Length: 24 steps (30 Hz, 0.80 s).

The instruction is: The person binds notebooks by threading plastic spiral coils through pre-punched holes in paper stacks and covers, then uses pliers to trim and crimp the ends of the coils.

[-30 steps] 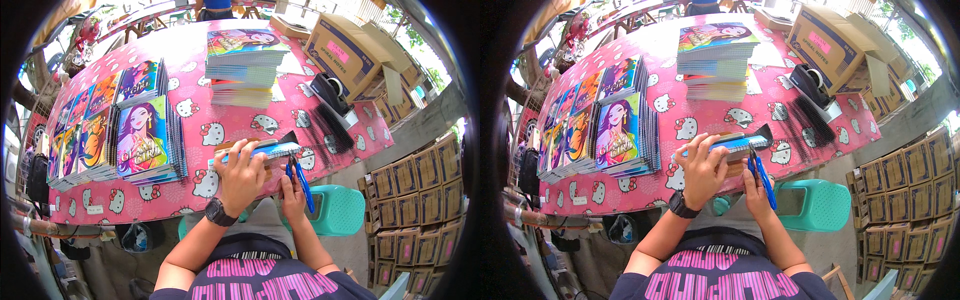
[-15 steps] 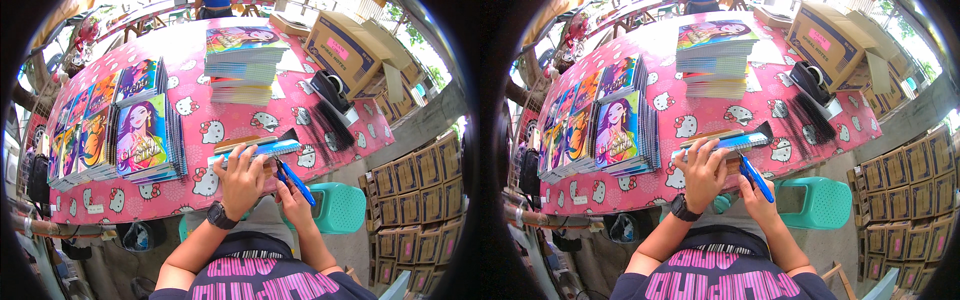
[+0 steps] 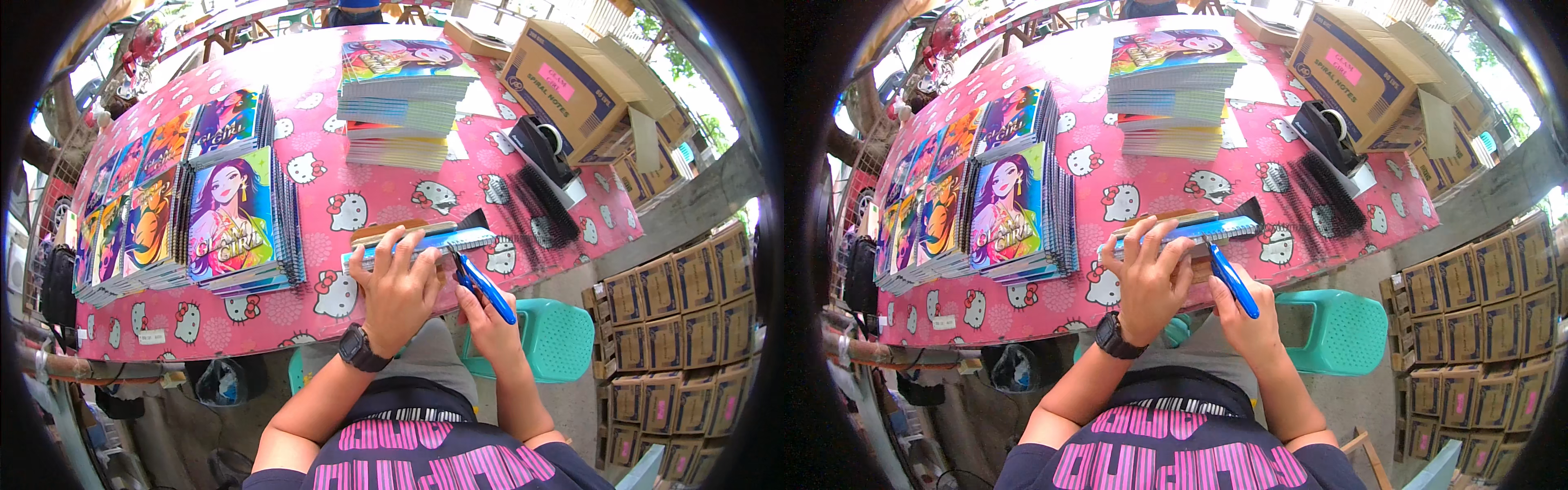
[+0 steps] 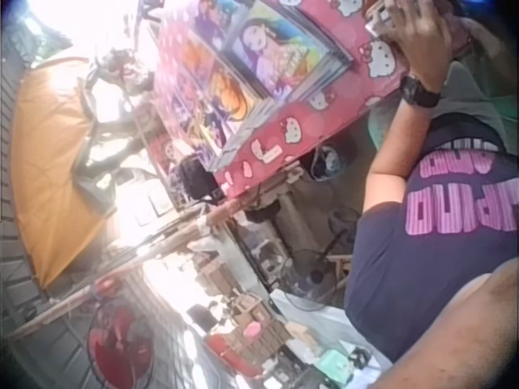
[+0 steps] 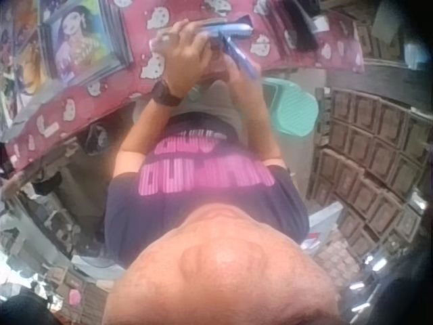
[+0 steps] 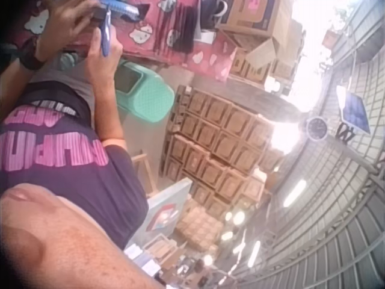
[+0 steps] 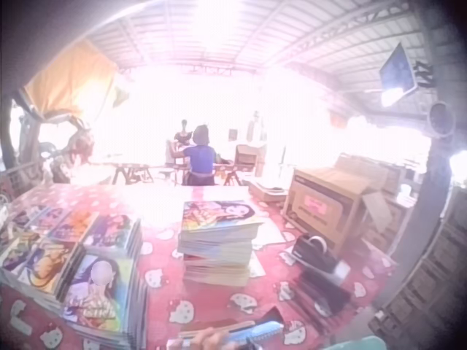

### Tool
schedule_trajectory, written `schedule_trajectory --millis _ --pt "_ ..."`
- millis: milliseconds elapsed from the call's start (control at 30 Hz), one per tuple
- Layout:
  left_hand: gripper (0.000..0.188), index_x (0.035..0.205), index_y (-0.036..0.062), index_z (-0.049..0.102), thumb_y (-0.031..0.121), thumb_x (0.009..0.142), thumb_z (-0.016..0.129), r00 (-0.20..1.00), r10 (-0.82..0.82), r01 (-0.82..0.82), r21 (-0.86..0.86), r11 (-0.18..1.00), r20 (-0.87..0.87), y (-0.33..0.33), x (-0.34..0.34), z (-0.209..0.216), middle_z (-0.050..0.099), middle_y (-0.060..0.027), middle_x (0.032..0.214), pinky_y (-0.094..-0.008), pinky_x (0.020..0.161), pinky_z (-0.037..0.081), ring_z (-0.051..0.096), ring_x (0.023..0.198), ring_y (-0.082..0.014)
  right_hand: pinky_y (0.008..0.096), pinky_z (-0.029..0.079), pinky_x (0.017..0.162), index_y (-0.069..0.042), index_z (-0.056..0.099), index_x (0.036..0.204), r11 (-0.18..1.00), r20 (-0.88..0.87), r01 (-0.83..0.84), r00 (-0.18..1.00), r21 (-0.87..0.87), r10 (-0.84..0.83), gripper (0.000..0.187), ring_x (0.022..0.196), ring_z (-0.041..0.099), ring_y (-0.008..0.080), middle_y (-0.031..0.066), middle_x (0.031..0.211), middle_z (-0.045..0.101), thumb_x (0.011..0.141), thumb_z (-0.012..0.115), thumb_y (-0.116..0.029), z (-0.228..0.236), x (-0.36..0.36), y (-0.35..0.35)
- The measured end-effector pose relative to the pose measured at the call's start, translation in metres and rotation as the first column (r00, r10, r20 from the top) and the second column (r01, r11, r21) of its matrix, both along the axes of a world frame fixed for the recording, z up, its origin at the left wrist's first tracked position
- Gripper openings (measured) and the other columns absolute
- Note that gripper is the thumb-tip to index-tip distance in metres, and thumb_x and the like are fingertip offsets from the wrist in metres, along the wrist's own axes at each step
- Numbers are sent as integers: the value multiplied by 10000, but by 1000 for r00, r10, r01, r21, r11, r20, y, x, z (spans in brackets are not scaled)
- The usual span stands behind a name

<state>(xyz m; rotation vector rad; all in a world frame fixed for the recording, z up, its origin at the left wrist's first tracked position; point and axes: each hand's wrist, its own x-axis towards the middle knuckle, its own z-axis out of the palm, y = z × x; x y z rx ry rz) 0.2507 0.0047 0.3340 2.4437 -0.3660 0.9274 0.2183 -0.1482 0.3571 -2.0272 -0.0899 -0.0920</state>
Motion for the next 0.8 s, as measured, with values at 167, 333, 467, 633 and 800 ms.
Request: schedule_trajectory --millis 167,333,467,633,800 --pt "231 952 195 677 214 723 692 999 32 -32 6 999 37 -1 4 0 594 -4 1198 -515 1022 167 460 1225 -224 215 370 474 28 602 1141 952 -154 60 988 301 -14 268 535 510 47 20 691 614 942 594 -153 2 5 3" --pt "223 943 195 684 206 721 690 999 29 -30 9 1000 37 -1 5 -2 592 -2 1194 -510 1015 173 452 1229 -228 206 378 473 20 631 1156 984 -94 39 995 172 -23 285 520 502 45 -2 703 626 937 606 -162 2 7 1" --pt "203 921 193 687 197 718 687 999 27 -27 -4 1000 47 0 6 -1 593 -3 1191 -507 1008 183 455 1225 -226 367 441 499 16 614 952 986 17 -11 1000 -166 14 179 515 590 276 142 613 583 922 600 -160 14 7 -4" --pt "169 882 194 692 174 714 676 999 14 -12 -54 998 38 -1 11 1 598 1 1183 -515 1008 189 456 1224 -222 441 459 535 -1 602 925 954 31 -17 999 -298 28 167 619 612 403 198 648 598 921 578 -166 22 6 -5" --pt "121 824 186 694 154 709 671 999 -20 25 -98 995 46 1 16 3 601 13 1175 -529 1018 185 457 1224 -217 481 480 567 -29 598 950 881 11 -7 1000 -473 14 169 659 625 413 211 675 619 920 560 -191 31 7 4"
